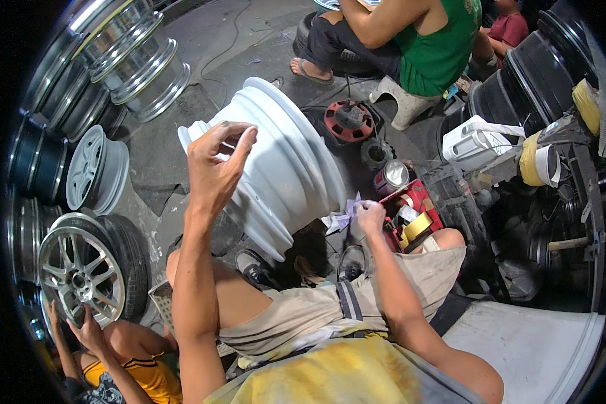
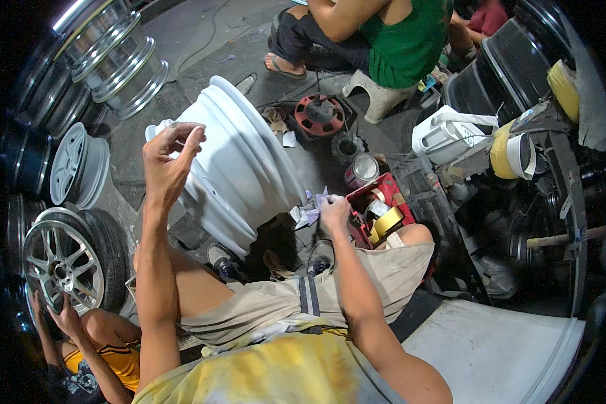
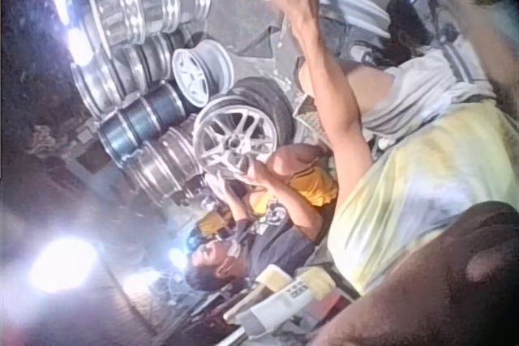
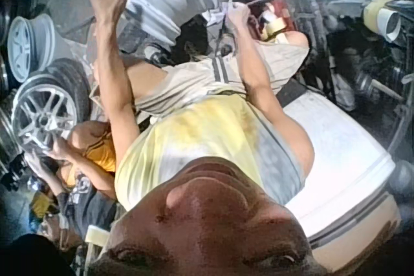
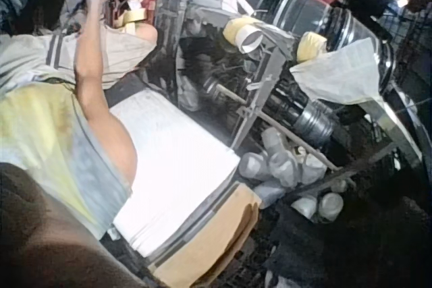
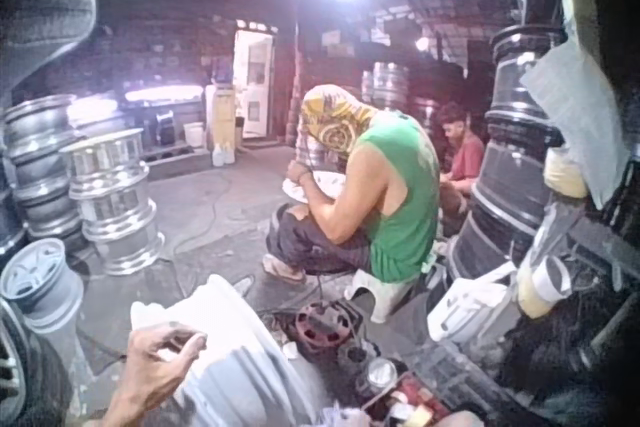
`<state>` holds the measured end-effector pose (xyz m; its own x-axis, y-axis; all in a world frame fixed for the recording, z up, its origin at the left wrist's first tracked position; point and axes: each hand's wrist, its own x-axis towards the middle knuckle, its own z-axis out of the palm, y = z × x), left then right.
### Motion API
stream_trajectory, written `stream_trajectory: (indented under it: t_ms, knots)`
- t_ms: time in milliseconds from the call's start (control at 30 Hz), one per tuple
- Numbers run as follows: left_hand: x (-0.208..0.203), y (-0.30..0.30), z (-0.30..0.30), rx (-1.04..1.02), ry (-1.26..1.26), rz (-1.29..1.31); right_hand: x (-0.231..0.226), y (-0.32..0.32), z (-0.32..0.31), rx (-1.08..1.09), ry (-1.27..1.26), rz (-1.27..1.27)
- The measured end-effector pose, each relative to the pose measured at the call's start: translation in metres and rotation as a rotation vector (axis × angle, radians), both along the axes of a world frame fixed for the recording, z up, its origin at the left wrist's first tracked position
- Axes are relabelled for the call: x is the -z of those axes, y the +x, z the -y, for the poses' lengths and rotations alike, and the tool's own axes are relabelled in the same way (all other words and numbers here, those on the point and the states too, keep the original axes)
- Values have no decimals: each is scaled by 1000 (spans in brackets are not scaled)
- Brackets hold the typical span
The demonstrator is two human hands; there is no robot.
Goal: The person sits on the floor and wipes a white car wheel rim with a purple cloth. They rotate the rim to clean different sections, focusing on the outer face and edges. Other workers are visible in the background handling similar rims.
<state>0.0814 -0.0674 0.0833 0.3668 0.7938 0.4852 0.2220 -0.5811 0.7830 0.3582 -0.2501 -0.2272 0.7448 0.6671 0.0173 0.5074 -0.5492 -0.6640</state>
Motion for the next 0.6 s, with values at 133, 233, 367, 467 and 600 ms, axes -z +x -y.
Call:
stream_trajectory:
  t_ms: [133,233,367,467,600]
  knots:
    - [3,11,3,108,-53,0,-84,19,2,35,425,-404]
    - [3,15,13,233,-149,-10,-157,17,8,-62,644,-680]
    - [6,20,27,453,-347,-56,-225,-6,16,-241,732,-979]
    - [7,24,38,546,-459,-128,-254,-30,14,-316,680,-1042]
    - [14,28,44,745,-713,16,-257,-51,9,-465,617,-1034]
